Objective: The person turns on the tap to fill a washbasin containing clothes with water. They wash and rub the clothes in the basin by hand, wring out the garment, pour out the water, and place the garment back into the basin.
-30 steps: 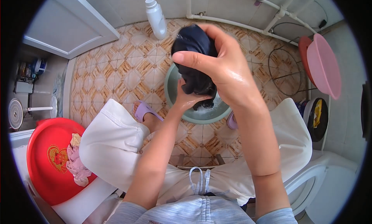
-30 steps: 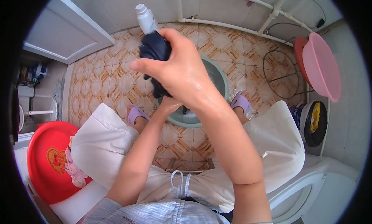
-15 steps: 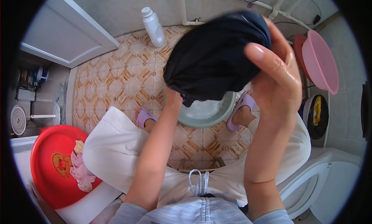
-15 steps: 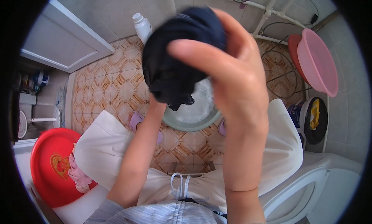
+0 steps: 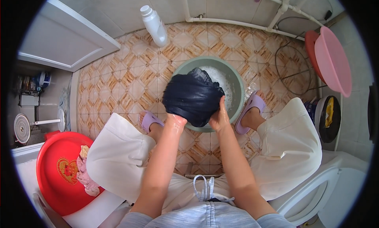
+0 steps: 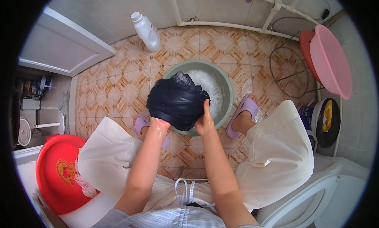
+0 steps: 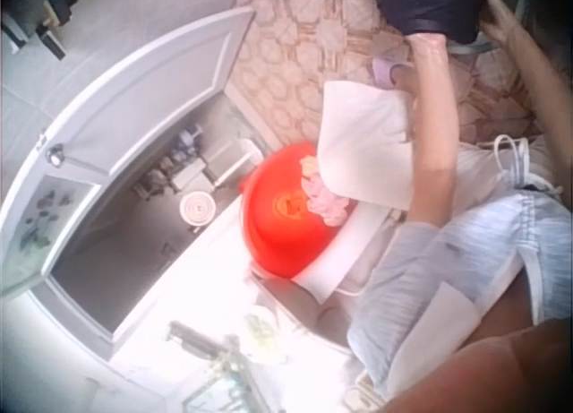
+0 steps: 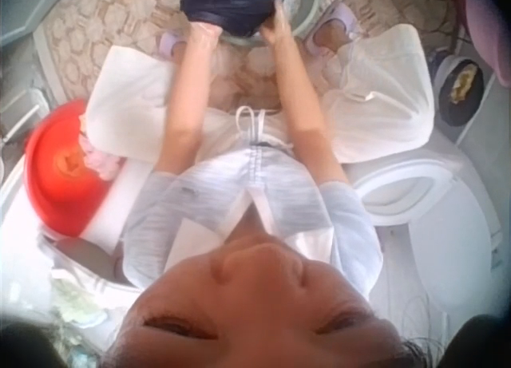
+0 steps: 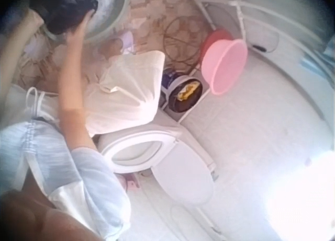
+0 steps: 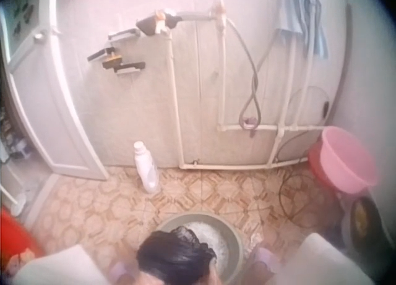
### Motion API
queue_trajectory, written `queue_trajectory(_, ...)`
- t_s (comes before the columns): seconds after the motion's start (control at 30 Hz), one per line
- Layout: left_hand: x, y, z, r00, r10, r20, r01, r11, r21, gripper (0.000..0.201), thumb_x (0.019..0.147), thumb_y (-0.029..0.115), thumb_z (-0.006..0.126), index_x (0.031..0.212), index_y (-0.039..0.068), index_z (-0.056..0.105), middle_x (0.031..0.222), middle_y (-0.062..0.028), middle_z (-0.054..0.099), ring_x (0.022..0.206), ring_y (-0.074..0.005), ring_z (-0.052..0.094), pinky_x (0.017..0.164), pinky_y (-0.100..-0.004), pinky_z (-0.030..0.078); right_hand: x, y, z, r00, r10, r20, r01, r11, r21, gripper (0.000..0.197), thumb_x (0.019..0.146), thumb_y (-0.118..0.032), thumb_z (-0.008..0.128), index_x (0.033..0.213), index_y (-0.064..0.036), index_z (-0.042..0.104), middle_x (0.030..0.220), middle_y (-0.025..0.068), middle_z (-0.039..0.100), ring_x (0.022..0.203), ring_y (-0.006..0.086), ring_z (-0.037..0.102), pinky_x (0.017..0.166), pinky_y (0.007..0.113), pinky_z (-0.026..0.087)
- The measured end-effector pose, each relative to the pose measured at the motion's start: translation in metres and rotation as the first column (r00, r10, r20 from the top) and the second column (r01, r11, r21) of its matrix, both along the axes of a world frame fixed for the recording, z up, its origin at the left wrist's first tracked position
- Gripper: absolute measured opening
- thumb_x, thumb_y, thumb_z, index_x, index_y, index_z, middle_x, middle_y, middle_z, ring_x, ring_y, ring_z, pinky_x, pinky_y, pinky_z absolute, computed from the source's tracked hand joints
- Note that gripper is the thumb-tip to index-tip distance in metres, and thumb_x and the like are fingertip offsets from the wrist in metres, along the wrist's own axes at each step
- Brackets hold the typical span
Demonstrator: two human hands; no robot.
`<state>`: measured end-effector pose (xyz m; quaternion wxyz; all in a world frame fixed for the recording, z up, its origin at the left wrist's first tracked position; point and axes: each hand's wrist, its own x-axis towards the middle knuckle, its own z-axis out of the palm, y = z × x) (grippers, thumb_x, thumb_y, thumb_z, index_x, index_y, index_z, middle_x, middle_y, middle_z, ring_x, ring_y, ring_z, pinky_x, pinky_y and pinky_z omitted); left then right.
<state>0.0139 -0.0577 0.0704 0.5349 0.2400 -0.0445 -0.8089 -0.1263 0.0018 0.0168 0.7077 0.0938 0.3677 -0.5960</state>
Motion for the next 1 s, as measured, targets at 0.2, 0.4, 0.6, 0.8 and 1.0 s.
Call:
queue_trajectory(0.2, -0.002, 0.01, -0.084, 0.46, 0.188, 0.868, 0.685, 0.547, -0.481, 0.037, 0.09, 0.03, 0.044, 0.12, 0.009, 0.049, 0.12, -0.006, 0.053, 0.106, -0.0198, 0.052, 0.09, -0.0349, 0.043, -0.008, -0.001, 0.007, 0.961, 0.068, 0.269, 0.007, 0.963, -0.269, 0.067, 0.08, -0.053, 0.059, 0.125, -0.0056, 0.045, 0.124, 0.012, 0.052, 0.113, 0.0276, 0.05, 0.097, 0.042, 0.04)
queue_trajectory(0.4, -0.015, 0.009, 0.013, 0.329, 0.254, 0.909, 0.816, 0.408, -0.41, 0.029, 0.086, 0.022, 0.048, 0.107, 0.004, 0.058, 0.1, -0.0047, 0.061, 0.091, -0.0139, 0.058, 0.082, -0.0293, 0.045, 0.0, -0.014, 0.058, 0.979, 0.18, -0.096, -0.193, 0.97, -0.149, 0.044, 0.069, -0.013, 0.071, 0.108, -0.0032, 0.054, 0.097, 0.0083, 0.06, 0.087, 0.0195, 0.06, 0.081, 0.033, 0.049)
queue_trajectory(0.6, -0.009, 0.009, 0.043, 0.439, 0.473, 0.764, 0.602, 0.475, -0.641, 0.025, 0.076, 0.017, 0.062, 0.098, 0.005, 0.062, 0.092, -0.0065, 0.064, 0.086, -0.0167, 0.061, 0.076, -0.028, 0.047, 0.02, -0.02, 0.067, 0.773, 0.051, -0.632, -0.271, 0.928, -0.256, 0.02, 0.065, -0.005, 0.062, 0.085, -0.0029, 0.059, 0.079, 0.0026, 0.06, 0.073, 0.0114, 0.055, 0.068, 0.025, 0.045)
queue_trajectory(0.8, -0.005, 0.016, 0.006, 0.755, 0.128, 0.643, 0.362, 0.736, -0.572, 0.022, 0.077, 0.013, 0.062, 0.096, 0.001, 0.062, 0.094, -0.007, 0.064, 0.088, -0.016, 0.061, 0.077, -0.0275, 0.047, 0.03, -0.022, 0.064, 0.81, 0.051, -0.584, -0.263, 0.922, -0.284, 0.021, 0.064, -0.003, 0.057, 0.085, -0.0014, 0.057, 0.077, 0.0024, 0.057, 0.073, 0.0114, 0.052, 0.069, 0.025, 0.043)
queue_trajectory(1.0, -0.004, 0.023, 0.001, 0.869, -0.036, 0.493, 0.315, 0.808, -0.497, 0.029, 0.084, 0.016, 0.054, 0.108, 0.0, 0.056, 0.105, -0.0087, 0.06, 0.094, -0.0174, 0.057, 0.084, -0.0284, 0.045, 0.019, -0.028, 0.055, 0.748, 0.071, -0.66, -0.41, 0.832, -0.374, 0.044, 0.066, -0.006, 0.062, 0.108, -0.0049, 0.047, 0.102, 0.0063, 0.052, 0.093, 0.0171, 0.051, 0.084, 0.029, 0.041)
